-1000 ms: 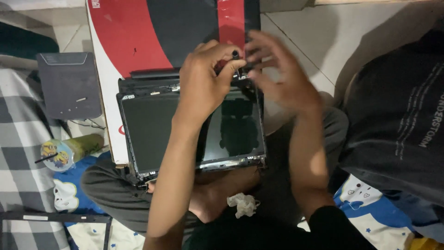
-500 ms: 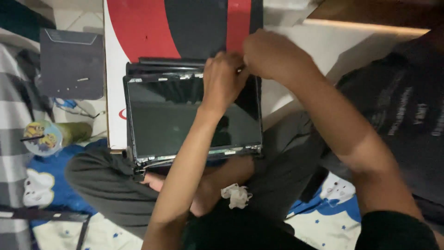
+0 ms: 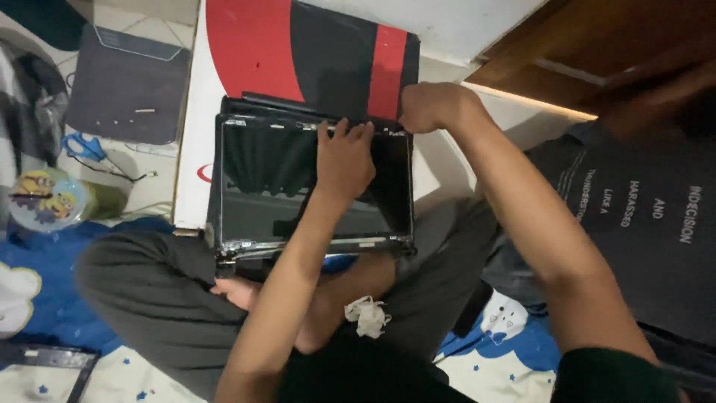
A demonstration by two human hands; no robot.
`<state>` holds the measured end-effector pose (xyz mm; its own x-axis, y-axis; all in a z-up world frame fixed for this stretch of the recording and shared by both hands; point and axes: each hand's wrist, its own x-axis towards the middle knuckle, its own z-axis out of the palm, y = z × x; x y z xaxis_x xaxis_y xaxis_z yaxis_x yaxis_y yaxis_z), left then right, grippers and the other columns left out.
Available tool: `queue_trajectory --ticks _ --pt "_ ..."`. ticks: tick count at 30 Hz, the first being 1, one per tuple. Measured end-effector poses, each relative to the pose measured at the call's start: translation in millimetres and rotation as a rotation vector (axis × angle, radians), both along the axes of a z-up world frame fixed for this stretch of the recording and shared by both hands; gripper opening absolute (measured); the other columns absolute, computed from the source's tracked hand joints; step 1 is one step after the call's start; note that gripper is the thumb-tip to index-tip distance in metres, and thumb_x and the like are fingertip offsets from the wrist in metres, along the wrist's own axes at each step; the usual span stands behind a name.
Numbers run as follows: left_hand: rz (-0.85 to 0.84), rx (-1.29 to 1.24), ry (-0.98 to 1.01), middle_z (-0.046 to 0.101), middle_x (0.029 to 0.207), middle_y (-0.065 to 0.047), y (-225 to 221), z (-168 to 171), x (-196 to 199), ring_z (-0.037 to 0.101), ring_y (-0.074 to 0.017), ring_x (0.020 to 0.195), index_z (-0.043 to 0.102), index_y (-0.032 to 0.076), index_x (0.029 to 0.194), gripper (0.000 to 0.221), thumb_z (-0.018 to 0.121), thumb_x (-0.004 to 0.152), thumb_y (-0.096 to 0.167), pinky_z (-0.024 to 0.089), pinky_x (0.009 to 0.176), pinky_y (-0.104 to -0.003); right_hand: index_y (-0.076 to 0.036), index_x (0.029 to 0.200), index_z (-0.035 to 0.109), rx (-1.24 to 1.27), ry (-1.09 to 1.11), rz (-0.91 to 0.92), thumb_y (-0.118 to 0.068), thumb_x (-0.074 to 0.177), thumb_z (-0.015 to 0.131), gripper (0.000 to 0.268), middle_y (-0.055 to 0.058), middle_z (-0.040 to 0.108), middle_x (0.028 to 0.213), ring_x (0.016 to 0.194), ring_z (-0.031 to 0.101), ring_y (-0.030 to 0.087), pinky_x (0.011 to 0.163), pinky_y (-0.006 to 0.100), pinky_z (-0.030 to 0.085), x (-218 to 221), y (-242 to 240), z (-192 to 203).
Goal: The person uses a screwdriver to remove screws from the bezel of a laptop screen assembly. They place the screws on a nearby surface and continue unscrewing multiple fasteners around the frame.
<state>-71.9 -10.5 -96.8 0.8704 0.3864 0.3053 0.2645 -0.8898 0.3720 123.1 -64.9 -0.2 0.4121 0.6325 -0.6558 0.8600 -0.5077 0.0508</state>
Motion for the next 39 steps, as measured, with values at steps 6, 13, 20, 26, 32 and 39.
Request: queue_trajectory --ticks 6,13,20,26,32,39 --pt "0.001 -0.091 0.172 0.071 0.133 -0.010 -1.5 16.1 -2.6 0.057 -0.0332 0.133 0.068 0.012 0.136 0.045 0.056 0.092 0.013 0.025 0.115 -0.060 0.004 0.097 0.080 -0.061 0.016 0.030 -0.031 0.096 0.055 0.044 0.025 0.078 0.093 0.084 0.076 0.042 0.070 0.050 0.058 -5.6 3.1 16.2" --pt "0.048 -0.090 0.063 0.075 0.121 -0.013 -5.2 -2.7 7.5 0.062 -0.0356 0.126 0.073 0.008 0.127 0.036 0.057 0.094 0.008 0.027 0.115 -0.064 -0.001 0.100 0.082 -0.056 -0.023 0.011 -0.025 0.094 0.061 0.032 0.023 0.078 0.095 0.088 0.076 0.042 0.076 0.047 0.060 -21.0 8.1 26.6" --pt "0.037 -0.111 0.127 0.075 0.123 -0.010 -1.1 3.5 7.1 0.063 -0.0340 0.126 0.073 0.012 0.127 0.038 0.063 0.091 0.011 0.023 0.116 -0.067 -0.001 0.100 0.082 -0.014 -0.078 0.093 -0.025 0.088 0.071 0.028 0.025 0.078 0.098 0.095 0.074 0.045 0.082 0.050 0.060 -16.7 6.8 13.5" --pt "0.026 -0.182 0.182 0.074 0.128 -0.009 1.2 15.2 6.1 0.061 -0.0328 0.129 0.072 0.013 0.129 0.039 0.062 0.092 0.011 0.020 0.118 -0.069 -0.003 0.096 0.083 -0.028 -0.065 0.010 -0.037 0.089 0.070 0.037 0.025 0.077 0.100 0.097 0.074 0.045 0.084 0.050 0.059 -35.1 14.6 35.9" --pt "-0.004 -0.242 0.269 0.070 0.135 -0.009 3.7 20.0 7.7 0.056 -0.0323 0.135 0.069 0.013 0.134 0.041 0.059 0.094 0.014 0.014 0.121 -0.069 0.005 0.101 0.080 -0.089 -0.105 -0.022 -0.032 0.094 0.064 0.041 0.030 0.077 0.102 0.103 0.072 0.049 0.088 0.053 0.058 -28.8 11.8 30.4" --pt "0.001 -0.191 0.310 0.070 0.136 -0.005 4.0 17.4 8.9 0.056 -0.0286 0.136 0.068 0.017 0.135 0.043 0.065 0.092 0.023 0.013 0.122 -0.069 0.001 0.097 0.082 -0.099 -0.096 0.027 -0.042 0.091 0.070 0.045 0.029 0.078 0.102 0.106 0.071 0.049 0.092 0.052 0.057 -34.8 21.7 39.0"
